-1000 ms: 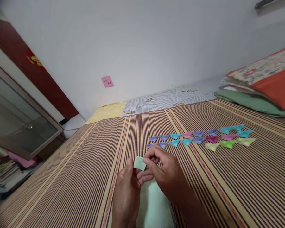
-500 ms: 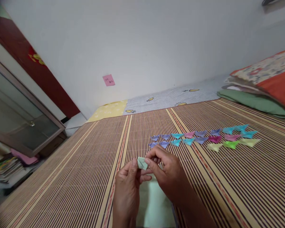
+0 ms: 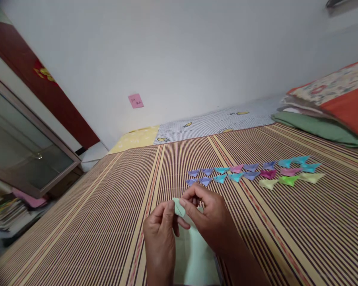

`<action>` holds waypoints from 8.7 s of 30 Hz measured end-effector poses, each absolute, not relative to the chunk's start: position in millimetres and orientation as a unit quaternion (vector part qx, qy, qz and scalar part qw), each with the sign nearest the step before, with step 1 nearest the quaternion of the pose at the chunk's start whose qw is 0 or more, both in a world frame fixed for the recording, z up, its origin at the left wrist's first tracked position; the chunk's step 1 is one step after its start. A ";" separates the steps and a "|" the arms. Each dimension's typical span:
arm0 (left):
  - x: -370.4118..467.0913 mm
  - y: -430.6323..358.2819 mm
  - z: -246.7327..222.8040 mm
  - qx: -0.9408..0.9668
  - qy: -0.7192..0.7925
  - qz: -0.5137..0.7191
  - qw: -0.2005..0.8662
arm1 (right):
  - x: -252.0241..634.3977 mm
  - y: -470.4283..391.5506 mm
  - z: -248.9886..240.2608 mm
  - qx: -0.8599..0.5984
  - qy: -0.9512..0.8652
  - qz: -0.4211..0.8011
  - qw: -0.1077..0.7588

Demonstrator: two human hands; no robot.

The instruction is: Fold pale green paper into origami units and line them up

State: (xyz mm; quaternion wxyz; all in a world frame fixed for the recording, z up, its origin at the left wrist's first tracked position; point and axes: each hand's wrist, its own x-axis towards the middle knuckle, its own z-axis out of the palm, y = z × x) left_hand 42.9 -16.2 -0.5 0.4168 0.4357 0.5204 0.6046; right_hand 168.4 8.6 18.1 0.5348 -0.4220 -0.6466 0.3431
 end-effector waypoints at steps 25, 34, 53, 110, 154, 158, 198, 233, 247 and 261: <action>35.3 -19.7 10.3 0.526 0.519 0.503 0.448 | 174.0 15.0 10.1 -0.393 -0.653 0.395 0.513; 36.1 -21.3 15.0 0.492 0.467 0.502 0.536 | 167.6 11.0 10.9 -0.359 -0.566 0.520 0.530; 31.3 -21.3 16.9 0.520 0.456 0.506 0.515 | 167.6 10.4 12.8 -0.380 -0.593 0.468 0.534; 4.6 -21.8 6.4 0.530 0.450 0.614 0.375 | 165.0 7.7 16.8 -0.314 -0.699 0.282 0.578; 13.8 -19.8 6.3 0.464 0.469 0.675 0.329 | 147.2 8.3 9.5 -0.308 -0.637 0.401 0.582; 14.3 -20.1 4.8 0.454 0.467 0.687 0.324 | 142.6 9.2 4.8 -0.283 -0.599 0.436 0.609; 16.7 -15.5 8.5 0.399 0.477 0.671 0.404 | 135.1 8.2 3.9 -0.352 -0.596 0.372 0.619; 5.7 -15.4 2.6 0.380 0.418 0.642 0.518 | 142.3 3.5 16.4 -0.351 -0.632 0.441 0.532; 3.2 -15.8 3.9 0.385 0.417 0.654 0.500 | 142.2 3.9 13.0 -0.360 -0.630 0.424 0.542; 0.7 -14.6 5.3 0.415 0.435 0.637 0.482 | 141.7 6.0 12.3 -0.333 -0.713 0.215 0.578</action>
